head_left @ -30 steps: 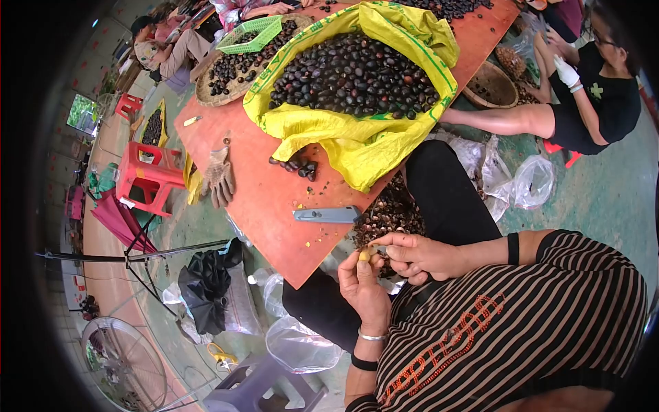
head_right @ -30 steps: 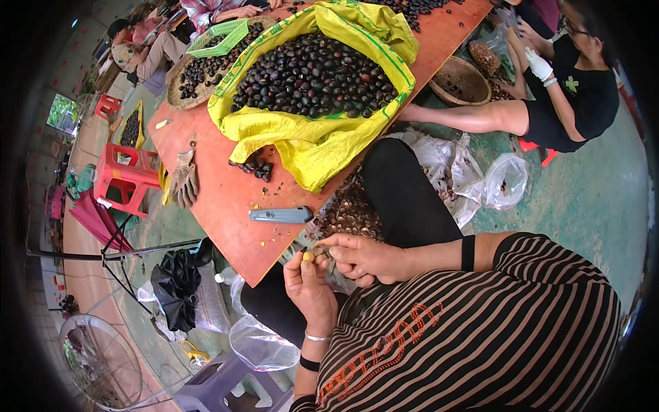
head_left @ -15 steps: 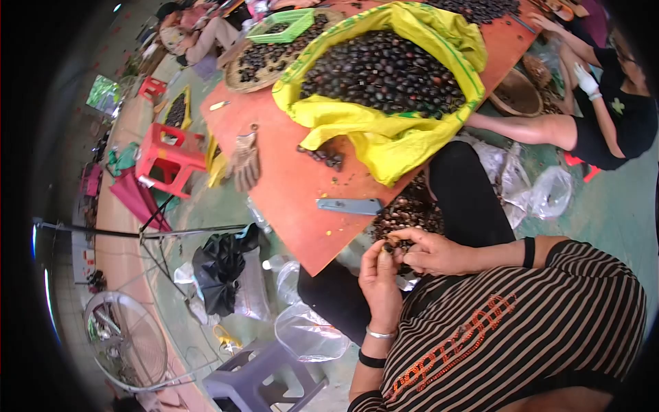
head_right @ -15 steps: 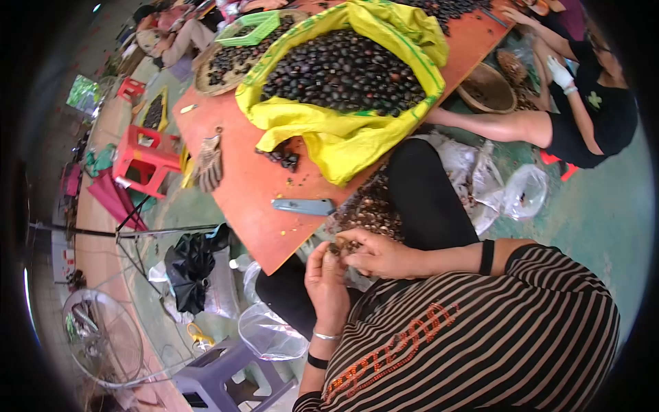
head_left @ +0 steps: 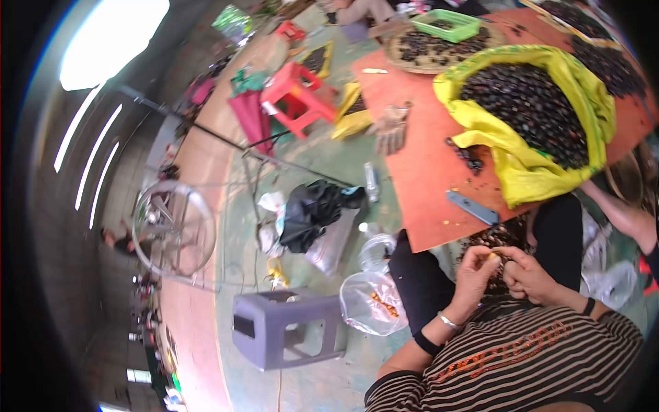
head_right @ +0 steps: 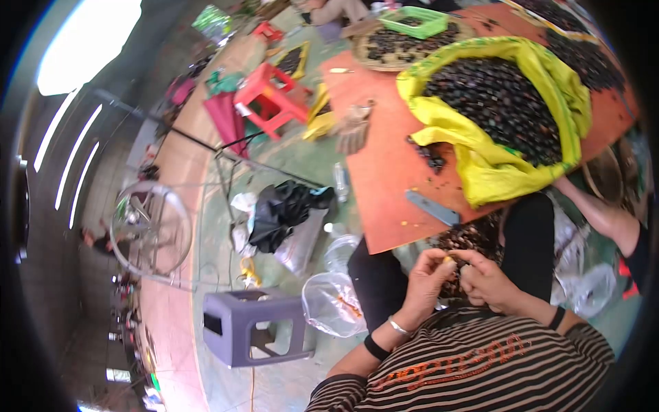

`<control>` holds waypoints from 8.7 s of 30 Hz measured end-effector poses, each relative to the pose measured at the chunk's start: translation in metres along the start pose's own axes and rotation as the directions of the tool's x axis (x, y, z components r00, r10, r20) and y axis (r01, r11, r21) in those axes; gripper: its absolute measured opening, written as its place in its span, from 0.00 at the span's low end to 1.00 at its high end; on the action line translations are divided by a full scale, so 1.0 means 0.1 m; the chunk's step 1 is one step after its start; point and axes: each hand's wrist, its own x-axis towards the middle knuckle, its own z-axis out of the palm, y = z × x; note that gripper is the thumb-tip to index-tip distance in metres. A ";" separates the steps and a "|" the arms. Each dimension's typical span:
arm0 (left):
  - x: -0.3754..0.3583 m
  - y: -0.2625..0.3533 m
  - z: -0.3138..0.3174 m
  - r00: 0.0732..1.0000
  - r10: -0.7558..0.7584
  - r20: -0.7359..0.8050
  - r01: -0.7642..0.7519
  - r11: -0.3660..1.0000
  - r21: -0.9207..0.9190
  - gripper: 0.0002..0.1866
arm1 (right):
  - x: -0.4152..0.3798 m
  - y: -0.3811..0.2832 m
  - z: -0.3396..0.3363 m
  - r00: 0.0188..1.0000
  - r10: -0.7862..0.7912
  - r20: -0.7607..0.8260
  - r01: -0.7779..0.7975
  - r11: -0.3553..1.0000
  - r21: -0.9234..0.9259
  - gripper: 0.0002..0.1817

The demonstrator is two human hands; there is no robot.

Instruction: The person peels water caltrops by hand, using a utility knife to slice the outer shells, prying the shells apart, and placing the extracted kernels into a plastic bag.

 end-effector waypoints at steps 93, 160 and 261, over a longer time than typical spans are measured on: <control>3.01 1.05 -0.41 0.844 0.088 0.529 -0.535 0.074 0.841 0.32 | 2.13 -1.39 -0.61 0.786 -0.591 0.183 -0.002 -0.299 -0.954 0.58; 1.27 1.21 -0.30 0.980 0.167 0.106 -0.185 0.964 0.190 0.16 | 1.23 -1.26 -0.07 0.809 -0.521 0.271 0.558 0.536 -0.633 0.20; 0.68 0.56 -1.01 0.892 0.413 0.184 -0.308 0.258 0.916 0.14 | 1.04 -0.43 -0.14 0.868 -0.358 0.344 0.441 0.237 -0.866 0.17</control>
